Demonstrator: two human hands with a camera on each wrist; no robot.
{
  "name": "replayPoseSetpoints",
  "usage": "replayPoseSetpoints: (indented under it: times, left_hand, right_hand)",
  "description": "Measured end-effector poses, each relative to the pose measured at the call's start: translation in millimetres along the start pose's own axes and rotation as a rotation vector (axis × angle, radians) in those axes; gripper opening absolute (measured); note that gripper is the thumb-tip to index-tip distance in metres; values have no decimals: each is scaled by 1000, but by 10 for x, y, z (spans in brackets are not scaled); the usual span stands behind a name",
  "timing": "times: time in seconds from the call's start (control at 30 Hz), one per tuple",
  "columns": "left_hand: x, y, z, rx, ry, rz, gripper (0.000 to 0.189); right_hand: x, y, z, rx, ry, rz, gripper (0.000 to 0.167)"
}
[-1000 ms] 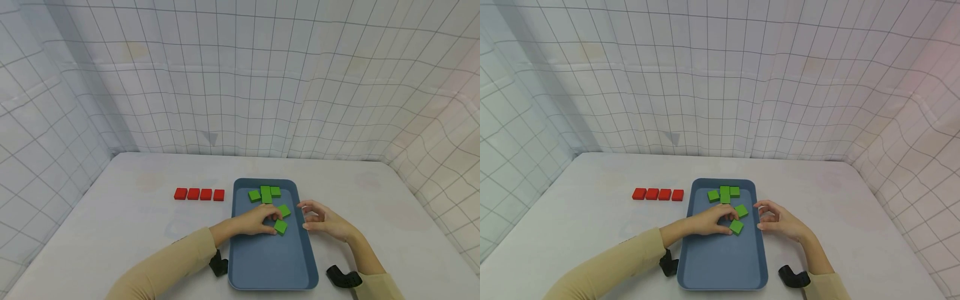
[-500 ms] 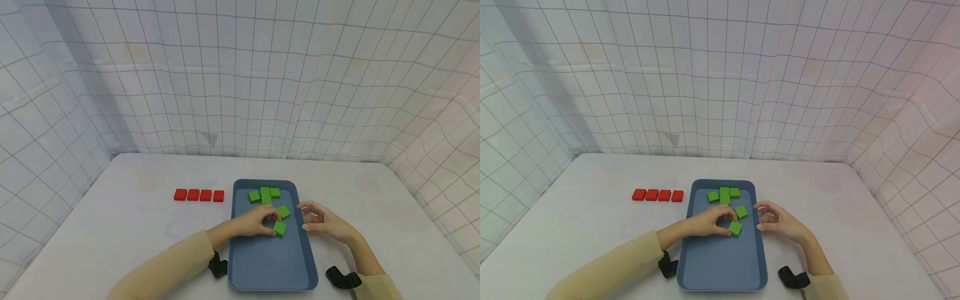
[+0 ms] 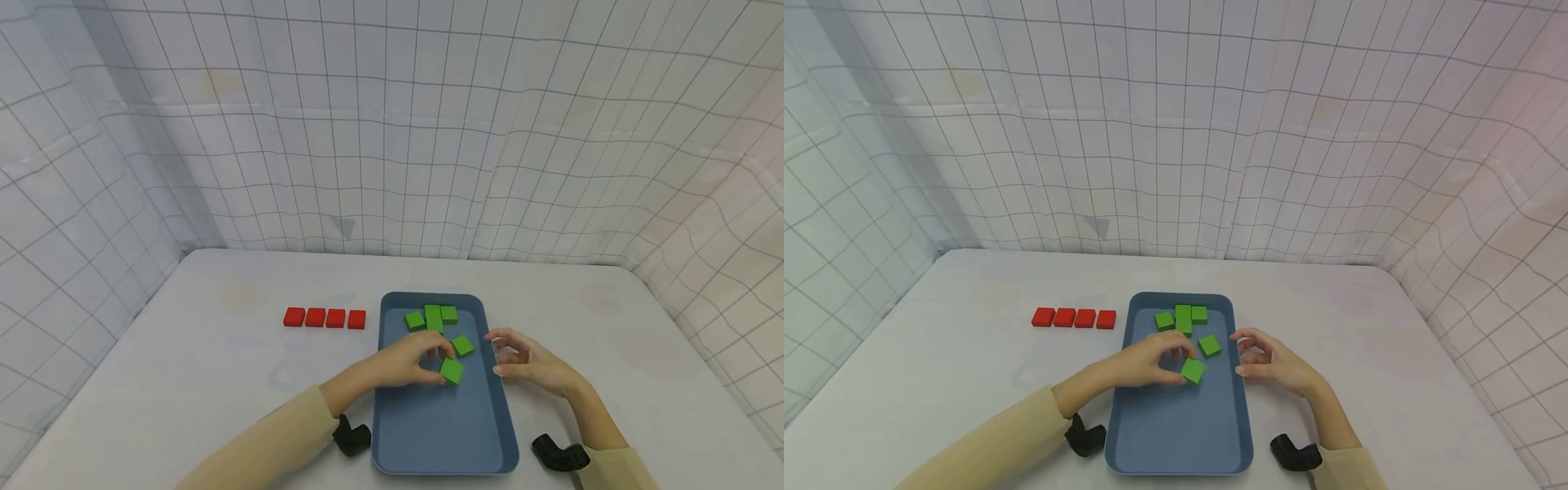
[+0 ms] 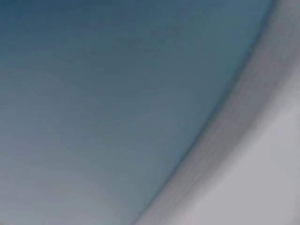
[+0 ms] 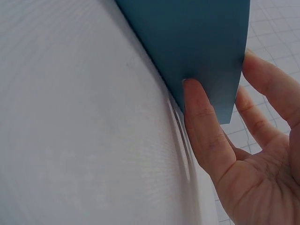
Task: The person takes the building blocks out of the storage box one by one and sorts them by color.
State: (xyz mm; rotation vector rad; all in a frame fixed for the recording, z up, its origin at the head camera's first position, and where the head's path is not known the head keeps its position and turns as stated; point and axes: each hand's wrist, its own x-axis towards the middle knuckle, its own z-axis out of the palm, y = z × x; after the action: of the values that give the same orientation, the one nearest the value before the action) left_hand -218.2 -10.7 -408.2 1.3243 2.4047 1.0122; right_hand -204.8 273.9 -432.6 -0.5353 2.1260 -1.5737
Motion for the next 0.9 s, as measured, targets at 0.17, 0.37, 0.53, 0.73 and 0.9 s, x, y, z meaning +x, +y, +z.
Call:
replayPoseSetpoints:
  times: [0.17,0.37,0.53,0.73,0.9]
  left_hand:
    - [-115,-2,-98,-13,58,-6,33]
    - [-272,-59,-173,-41,126,-38,32]
    - [-404,-106,-220,-66,176,-55,31]
    - [-572,-154,-299,-63,252,-99,33]
    - [-711,-226,-354,-62,302,-117,35]
  right_hand:
    - [4,-1,2,-8,9,3,58]
    - [4,-8,-1,-28,9,-8,57]
    - [-1,3,-4,-25,9,-8,58]
    - [-1,12,-7,-17,8,1,57]
    - [-1,12,-11,-13,3,-5,57]
